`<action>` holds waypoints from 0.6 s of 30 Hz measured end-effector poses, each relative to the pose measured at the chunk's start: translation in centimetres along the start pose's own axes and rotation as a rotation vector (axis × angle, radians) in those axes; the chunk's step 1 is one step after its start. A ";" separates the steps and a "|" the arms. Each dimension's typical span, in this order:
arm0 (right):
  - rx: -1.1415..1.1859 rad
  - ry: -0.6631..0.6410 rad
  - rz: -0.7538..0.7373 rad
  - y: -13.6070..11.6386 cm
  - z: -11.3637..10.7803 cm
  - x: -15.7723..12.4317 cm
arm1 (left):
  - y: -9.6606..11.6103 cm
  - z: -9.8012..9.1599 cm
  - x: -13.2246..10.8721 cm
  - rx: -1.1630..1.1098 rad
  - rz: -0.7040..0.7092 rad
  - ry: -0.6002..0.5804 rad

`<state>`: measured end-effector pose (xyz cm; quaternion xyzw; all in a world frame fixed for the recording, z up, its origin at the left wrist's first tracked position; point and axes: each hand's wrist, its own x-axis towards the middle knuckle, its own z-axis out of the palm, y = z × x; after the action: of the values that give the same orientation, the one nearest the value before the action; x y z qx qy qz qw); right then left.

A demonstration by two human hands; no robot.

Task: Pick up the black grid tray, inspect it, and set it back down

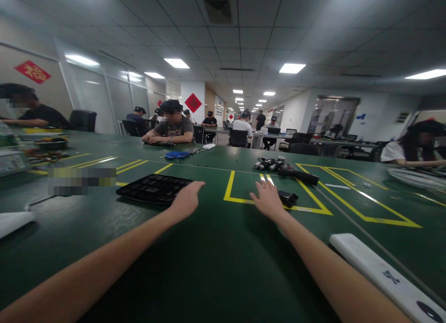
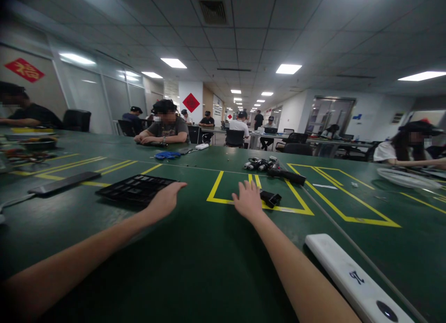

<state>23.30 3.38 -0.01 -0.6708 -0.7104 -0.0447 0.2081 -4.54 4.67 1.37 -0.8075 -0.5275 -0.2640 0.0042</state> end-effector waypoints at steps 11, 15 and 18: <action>0.186 -0.280 -0.264 -4.1 2.3 -2.0 | 3.2 3.0 -0.1 -0.082 0.135 -0.177; 0.061 -0.155 -0.177 -1.6 0.3 -0.5 | 5.3 1.7 -2.4 -0.148 0.287 -0.138; -0.088 0.004 0.009 1.8 -1.0 0.3 | 6.9 0.9 -4.4 -0.220 0.374 -0.345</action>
<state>25.33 3.46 0.61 -0.6825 -0.7043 -0.0762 0.1798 0.40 -1.92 0.59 -0.9194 -0.3303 -0.1730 -0.1250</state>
